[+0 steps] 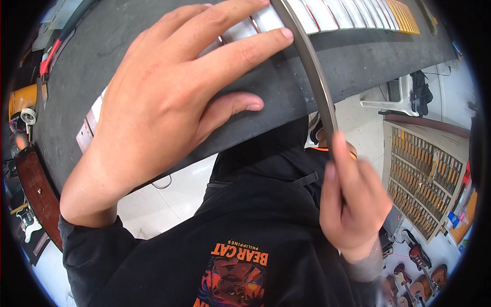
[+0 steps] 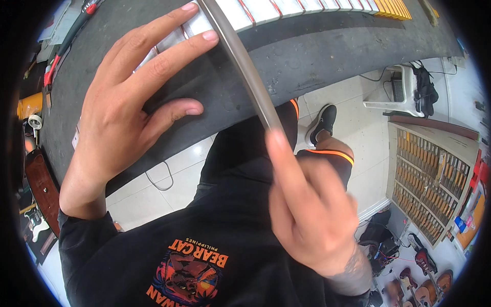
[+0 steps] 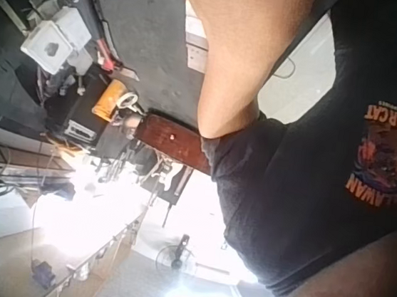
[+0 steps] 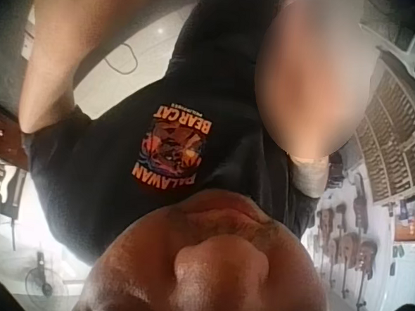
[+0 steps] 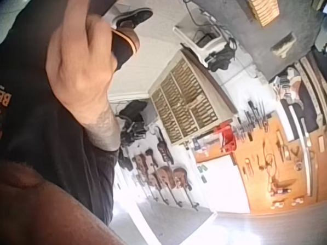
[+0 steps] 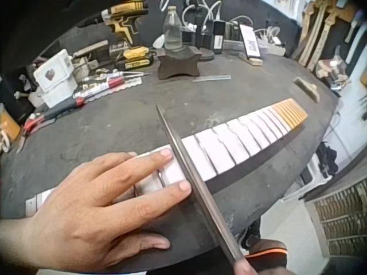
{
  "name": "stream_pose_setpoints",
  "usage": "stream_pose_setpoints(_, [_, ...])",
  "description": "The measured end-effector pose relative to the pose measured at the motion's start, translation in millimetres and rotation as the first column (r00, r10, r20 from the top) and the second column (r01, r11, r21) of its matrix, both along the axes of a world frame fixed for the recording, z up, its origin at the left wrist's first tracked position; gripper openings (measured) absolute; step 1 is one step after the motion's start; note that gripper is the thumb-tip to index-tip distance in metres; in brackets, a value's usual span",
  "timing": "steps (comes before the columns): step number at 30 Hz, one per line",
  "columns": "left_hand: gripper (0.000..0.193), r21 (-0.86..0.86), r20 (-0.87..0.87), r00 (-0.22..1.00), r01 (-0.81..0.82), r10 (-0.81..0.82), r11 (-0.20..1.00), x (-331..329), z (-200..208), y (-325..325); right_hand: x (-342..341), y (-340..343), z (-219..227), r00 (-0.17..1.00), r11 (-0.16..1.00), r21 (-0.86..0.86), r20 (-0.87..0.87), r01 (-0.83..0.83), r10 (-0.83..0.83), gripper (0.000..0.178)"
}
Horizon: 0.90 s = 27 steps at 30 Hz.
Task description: The person uses a file to smooth the edges of the frets on a guitar neck, moving the tool repeatedly along the side of the wooden board.
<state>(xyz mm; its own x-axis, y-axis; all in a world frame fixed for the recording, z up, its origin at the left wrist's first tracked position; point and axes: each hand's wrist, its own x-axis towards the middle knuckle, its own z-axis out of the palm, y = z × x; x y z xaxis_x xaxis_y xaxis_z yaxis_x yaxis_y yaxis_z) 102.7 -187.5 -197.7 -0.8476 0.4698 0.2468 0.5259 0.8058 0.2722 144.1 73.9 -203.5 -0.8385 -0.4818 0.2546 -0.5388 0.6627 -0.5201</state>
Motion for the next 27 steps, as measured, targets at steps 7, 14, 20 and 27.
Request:
stream_pose_setpoints(7, [0.078, 0.009, -0.007, 1.0, 0.009, -0.009, 1.0, 0.5, -1.9, 1.4, -58.4, -46.9, 7.6, 1.0, 0.998, -0.067, 0.008, -0.014, 0.014, 0.042])
stream_pose_setpoints(14, [0.081, 0.023, -0.005, 1.0, -0.012, 0.013, 1.0, 5.2, -3.4, -7.5, 5.9, 7.6, 1.7, 0.995, 1.0, -0.026, 0.099, -0.003, 0.005, 0.046])
stream_pose_setpoints(20, [0.084, 0.027, -0.011, 1.0, -0.005, 0.006, 1.0, 3.1, -3.8, -4.3, 60.0, 49.9, 8.8, 0.976, 1.0, 0.009, 0.216, -0.004, 0.002, 0.05])
stream_pose_setpoints(27, [0.087, 0.026, -0.035, 0.999, -0.008, 0.009, 1.0, -0.8, -4.9, -7.8, -43.6, -31.3, 9.7, 0.998, 0.997, 0.042, -0.02, -0.059, 0.06, 0.046])
